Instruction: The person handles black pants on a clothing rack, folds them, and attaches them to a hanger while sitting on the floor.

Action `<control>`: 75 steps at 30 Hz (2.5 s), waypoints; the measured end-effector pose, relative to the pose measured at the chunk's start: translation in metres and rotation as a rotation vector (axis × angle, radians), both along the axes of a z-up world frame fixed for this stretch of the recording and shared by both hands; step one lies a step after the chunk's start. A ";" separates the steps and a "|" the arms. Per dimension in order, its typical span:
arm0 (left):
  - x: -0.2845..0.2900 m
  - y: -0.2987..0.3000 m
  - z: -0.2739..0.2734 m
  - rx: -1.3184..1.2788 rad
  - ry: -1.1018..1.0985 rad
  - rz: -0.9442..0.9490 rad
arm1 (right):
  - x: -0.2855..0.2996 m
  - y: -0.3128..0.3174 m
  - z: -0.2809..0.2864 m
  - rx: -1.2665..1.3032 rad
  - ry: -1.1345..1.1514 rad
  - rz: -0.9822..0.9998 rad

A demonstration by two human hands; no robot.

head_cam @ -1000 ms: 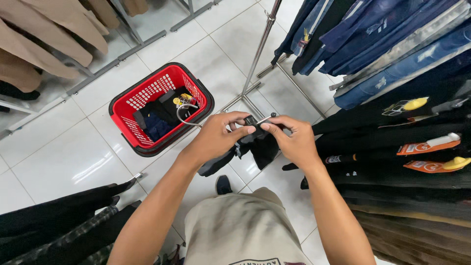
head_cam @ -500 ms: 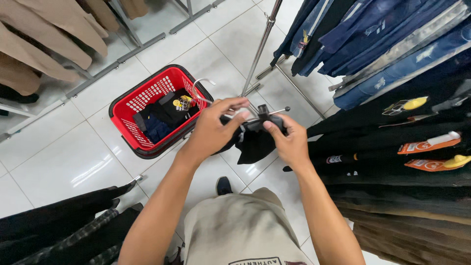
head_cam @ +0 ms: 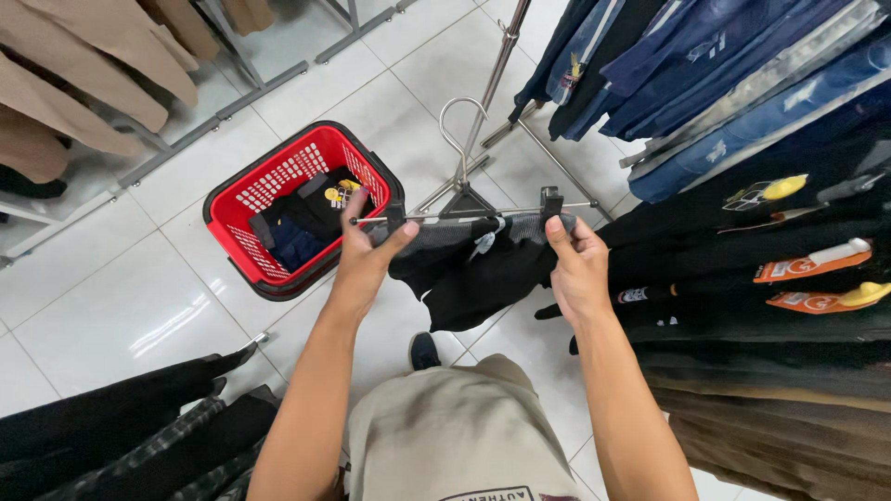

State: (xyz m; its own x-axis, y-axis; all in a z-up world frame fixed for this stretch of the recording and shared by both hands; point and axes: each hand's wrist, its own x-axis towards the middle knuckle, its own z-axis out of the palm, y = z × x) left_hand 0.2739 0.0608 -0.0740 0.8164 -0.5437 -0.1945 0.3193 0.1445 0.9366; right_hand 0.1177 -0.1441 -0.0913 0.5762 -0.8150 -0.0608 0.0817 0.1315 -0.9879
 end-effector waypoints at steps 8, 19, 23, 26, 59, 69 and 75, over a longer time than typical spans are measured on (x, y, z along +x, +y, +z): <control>-0.008 0.004 0.014 0.060 -0.016 -0.013 | -0.006 0.010 0.019 0.098 0.023 0.001; -0.006 -0.002 0.057 0.031 -0.151 -0.105 | -0.021 0.003 0.057 -0.069 0.167 0.025; -0.006 -0.005 0.059 0.012 -0.148 -0.117 | -0.019 -0.002 0.062 -0.314 0.218 0.026; -0.007 -0.005 0.066 -0.030 -0.168 -0.126 | -0.018 -0.009 0.064 -0.556 0.246 0.055; 0.053 -0.189 0.192 0.052 -0.252 -0.340 | -0.073 -0.171 0.252 -0.877 1.069 -0.080; 0.085 -0.316 0.199 0.094 -0.409 -0.218 | -0.164 -0.313 0.185 -1.553 1.582 -0.629; 0.091 -0.360 0.192 0.135 -0.388 -0.152 | -0.145 -0.311 0.182 -1.674 1.527 -0.794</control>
